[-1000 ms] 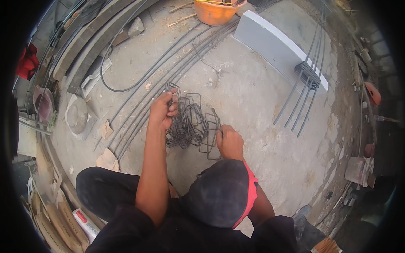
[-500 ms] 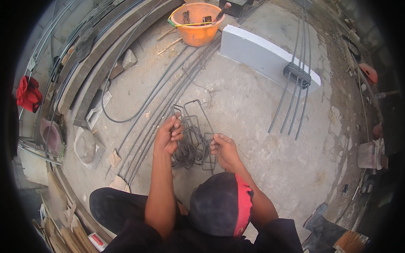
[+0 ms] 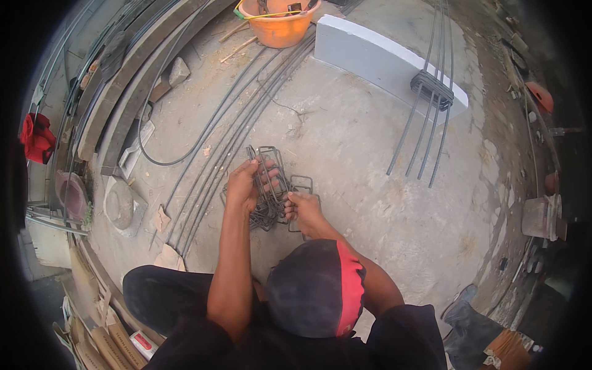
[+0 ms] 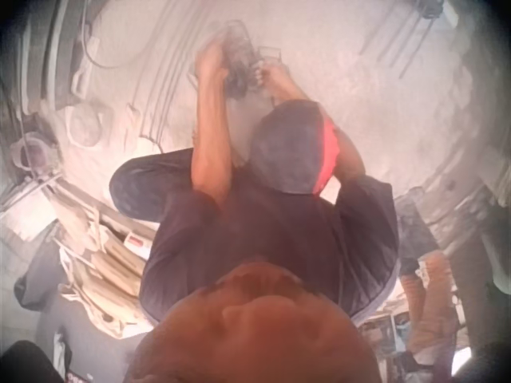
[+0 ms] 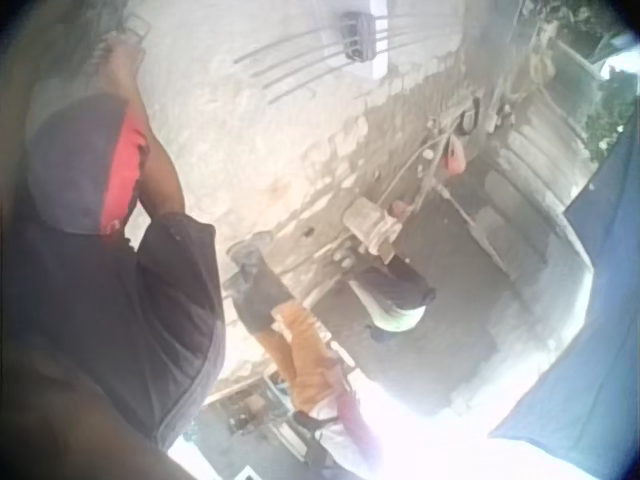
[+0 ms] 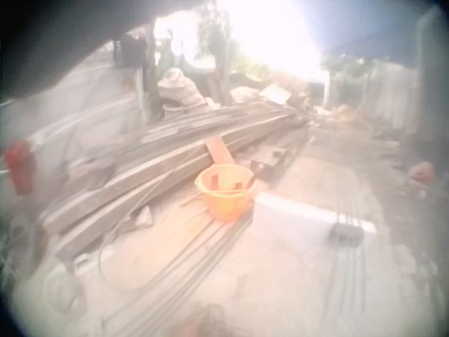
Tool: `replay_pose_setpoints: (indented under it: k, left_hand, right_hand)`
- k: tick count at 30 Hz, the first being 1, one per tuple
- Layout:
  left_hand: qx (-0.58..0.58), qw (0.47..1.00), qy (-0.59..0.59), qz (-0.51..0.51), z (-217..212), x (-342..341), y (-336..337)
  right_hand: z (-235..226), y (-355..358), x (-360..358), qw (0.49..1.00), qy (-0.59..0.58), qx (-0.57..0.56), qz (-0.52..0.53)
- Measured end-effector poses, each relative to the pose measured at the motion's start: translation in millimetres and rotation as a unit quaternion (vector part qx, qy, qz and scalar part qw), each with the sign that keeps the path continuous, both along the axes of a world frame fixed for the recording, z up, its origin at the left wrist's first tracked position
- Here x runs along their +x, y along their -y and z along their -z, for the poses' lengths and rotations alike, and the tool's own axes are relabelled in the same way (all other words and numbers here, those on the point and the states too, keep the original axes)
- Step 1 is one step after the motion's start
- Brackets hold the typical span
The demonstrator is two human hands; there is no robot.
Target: The person sits on the ground and assembles a rebar cage by hand. They pick up rectangular wire stirrups from a pile and slide them onto a bundle of vertical rebar rods, stacking them in a specific sequence.
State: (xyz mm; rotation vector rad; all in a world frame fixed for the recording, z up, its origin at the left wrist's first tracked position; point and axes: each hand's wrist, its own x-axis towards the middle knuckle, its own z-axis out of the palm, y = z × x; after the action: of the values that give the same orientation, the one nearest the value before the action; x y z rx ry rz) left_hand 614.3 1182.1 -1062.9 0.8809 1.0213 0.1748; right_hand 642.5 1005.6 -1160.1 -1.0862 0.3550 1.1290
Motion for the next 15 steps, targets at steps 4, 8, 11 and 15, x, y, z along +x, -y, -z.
replay_pose_setpoints:
  k: [4,8,11,15]
  left_hand:
    - [-0.027,0.999,0.037,-0.001,5,-3,4]
    - [-0.017,0.998,0.052,-0.002,-1,5,8]
    - [-0.007,0.998,0.057,-0.012,-1,2,-8]
    - [-0.016,0.995,0.072,-0.071,5,-11,-26]
  right_hand:
    - [-9,-12,12,0.998,0.033,-0.042,-0.038]
    - [1,12,32,0.956,0.223,-0.174,-0.077]
    - [14,15,20,0.85,0.414,-0.264,-0.189]
    - [19,-3,-3,0.709,0.507,-0.333,-0.361]
